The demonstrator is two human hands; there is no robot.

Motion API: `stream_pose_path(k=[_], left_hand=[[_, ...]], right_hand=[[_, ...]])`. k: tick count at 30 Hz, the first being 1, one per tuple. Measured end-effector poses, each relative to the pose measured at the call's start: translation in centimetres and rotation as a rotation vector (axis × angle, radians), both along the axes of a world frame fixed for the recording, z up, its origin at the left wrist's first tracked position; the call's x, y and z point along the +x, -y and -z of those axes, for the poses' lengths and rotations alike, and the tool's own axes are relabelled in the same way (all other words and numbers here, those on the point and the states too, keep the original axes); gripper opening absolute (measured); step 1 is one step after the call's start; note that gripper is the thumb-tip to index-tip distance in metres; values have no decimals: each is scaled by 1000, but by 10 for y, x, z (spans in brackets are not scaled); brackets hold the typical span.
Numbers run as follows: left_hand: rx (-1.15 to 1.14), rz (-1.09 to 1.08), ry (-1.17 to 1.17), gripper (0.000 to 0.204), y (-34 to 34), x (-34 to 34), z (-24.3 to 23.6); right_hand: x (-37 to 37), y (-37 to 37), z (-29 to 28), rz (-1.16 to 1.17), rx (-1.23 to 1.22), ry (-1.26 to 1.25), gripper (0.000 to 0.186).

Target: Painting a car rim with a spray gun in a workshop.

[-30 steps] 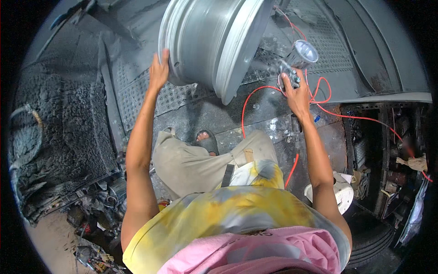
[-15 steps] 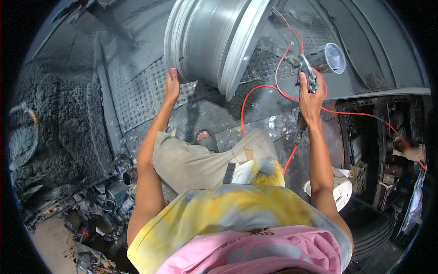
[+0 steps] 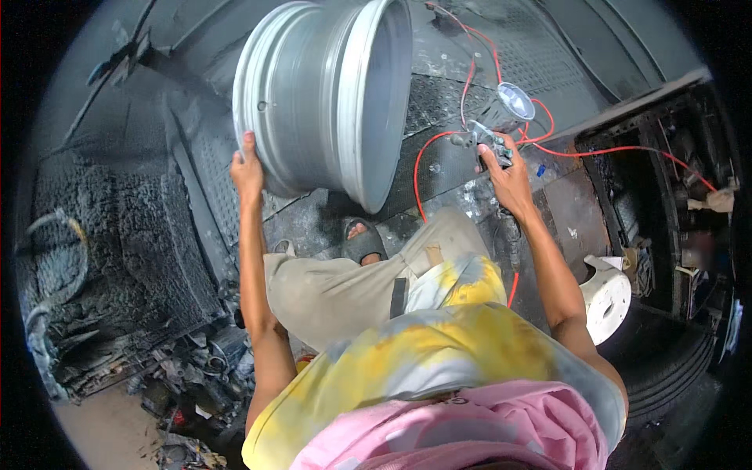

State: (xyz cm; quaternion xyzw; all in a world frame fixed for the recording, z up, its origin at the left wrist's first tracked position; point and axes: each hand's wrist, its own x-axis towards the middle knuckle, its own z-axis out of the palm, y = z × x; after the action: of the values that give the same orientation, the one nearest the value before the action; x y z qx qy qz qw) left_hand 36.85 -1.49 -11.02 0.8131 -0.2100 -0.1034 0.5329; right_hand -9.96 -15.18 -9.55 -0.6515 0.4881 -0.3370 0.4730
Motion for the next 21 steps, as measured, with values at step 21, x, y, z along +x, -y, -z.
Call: stream_pose_path(k=[21], left_hand=[[532,46,538,93,189,105,-105]], right_hand=[[90,108,-16,28,-325,48,39]])
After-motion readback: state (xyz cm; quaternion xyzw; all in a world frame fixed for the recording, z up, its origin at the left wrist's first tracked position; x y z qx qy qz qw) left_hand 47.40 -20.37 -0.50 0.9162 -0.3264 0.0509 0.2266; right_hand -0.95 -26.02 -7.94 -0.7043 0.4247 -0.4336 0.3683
